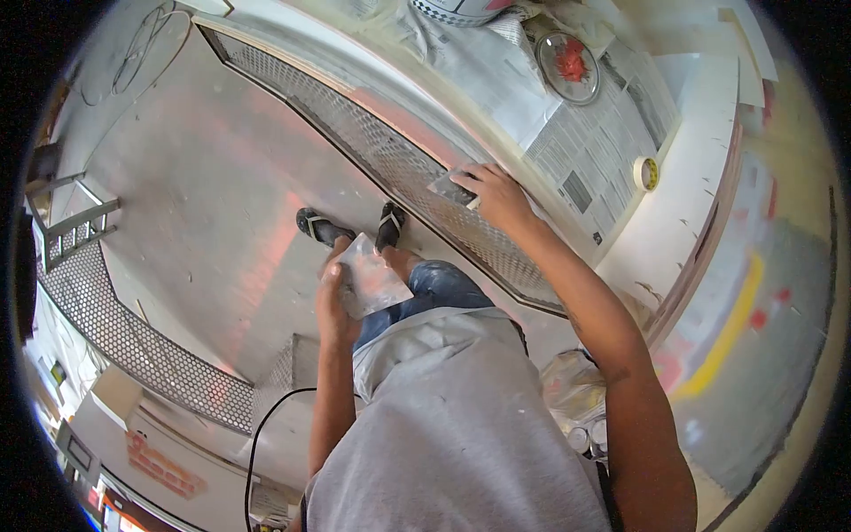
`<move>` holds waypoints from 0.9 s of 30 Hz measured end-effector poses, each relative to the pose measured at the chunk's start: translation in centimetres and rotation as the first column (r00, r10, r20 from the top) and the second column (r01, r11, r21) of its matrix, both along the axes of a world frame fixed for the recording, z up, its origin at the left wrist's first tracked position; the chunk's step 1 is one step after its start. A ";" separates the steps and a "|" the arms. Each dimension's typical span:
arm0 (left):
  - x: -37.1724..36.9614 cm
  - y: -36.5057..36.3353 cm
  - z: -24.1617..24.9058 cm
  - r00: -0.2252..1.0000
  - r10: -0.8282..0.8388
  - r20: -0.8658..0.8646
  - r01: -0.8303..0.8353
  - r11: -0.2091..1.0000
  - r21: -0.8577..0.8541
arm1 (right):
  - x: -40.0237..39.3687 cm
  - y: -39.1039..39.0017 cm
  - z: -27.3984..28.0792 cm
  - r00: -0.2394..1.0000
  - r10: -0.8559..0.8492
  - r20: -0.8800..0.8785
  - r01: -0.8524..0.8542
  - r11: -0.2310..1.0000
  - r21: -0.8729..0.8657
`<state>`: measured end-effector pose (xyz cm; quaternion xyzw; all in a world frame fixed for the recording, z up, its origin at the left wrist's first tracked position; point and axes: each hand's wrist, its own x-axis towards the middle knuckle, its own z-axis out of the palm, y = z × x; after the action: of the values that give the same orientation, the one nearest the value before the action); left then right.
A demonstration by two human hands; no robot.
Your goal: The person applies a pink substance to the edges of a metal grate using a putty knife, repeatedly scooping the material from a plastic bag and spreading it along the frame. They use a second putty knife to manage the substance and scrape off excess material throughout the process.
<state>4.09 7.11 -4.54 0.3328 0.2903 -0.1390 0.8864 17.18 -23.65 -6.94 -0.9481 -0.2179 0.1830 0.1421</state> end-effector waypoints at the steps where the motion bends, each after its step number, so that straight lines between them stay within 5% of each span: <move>1: 0.3 0.1 0.7 1.000 -0.008 0.009 0.008 1.000 0.005 | -0.4 0.6 1.4 1.000 -0.008 0.009 0.008 1.000 0.005; 3: 1.2 0.1 2.2 0.999 -0.033 0.034 0.035 0.998 -0.060 | -1.1 2.6 6.5 0.969 -0.094 -0.230 0.007 0.935 -0.355; 4: 1.4 0.1 2.6 0.998 -0.037 0.051 0.040 0.998 -0.052 | -2.0 3.4 8.5 0.972 -0.096 -0.213 0.016 0.937 -0.348; 6: 1.6 0.0 2.7 0.999 -0.038 -0.035 0.032 0.987 -0.160 | -4.4 4.9 12.0 0.972 -0.232 -0.041 0.228 0.971 -0.077; 7: 1.0 -0.1 -0.1 0.993 -0.028 -0.111 0.019 0.996 -0.083 | -5.2 5.3 13.2 0.970 -0.243 -0.026 0.241 0.969 -0.060; 9: 3.5 -1.2 4.6 0.969 -0.140 -0.202 0.071 0.946 -0.317 | -6.9 6.0 15.2 0.933 -0.359 -0.018 0.339 0.862 0.377; 13: 6.4 -2.5 9.7 0.944 -0.256 -0.208 0.130 0.868 -0.479 | -9.2 9.3 20.4 0.946 -0.323 0.000 0.245 0.719 0.650; 16: 7.4 -2.7 11.8 0.927 -0.341 -0.159 0.253 0.876 -0.410 | -11.1 11.4 17.5 0.910 -0.413 0.046 0.189 0.511 0.839; 18: 7.9 -2.2 13.3 0.919 -0.363 -0.151 0.303 0.899 -0.316 | -11.1 11.4 15.0 0.871 -0.491 0.009 0.285 0.520 0.805; 20: 8.0 0.3 14.7 0.815 -0.547 0.191 0.578 0.790 -0.204 | -10.1 9.2 14.9 0.939 -0.337 0.066 0.294 0.888 0.353; 21: 7.7 1.1 14.7 0.775 -0.595 0.212 0.625 0.771 -0.121 | -10.6 8.5 13.8 0.937 -0.344 0.063 0.301 0.886 0.353; 23: 7.4 1.9 14.7 0.777 -0.594 0.210 0.623 0.774 -0.115 | -10.9 6.9 9.3 0.776 -0.621 -0.114 0.570 0.611 0.549; 27: 6.4 3.1 13.0 0.845 -0.518 0.130 0.532 0.838 -0.120 | -8.2 3.2 2.8 0.649 -0.716 -0.256 0.732 0.496 0.467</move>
<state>10.45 10.22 8.44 0.3373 0.1353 -0.3830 0.8492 8.94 -20.45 -4.12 -0.8692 0.1597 0.0519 0.4651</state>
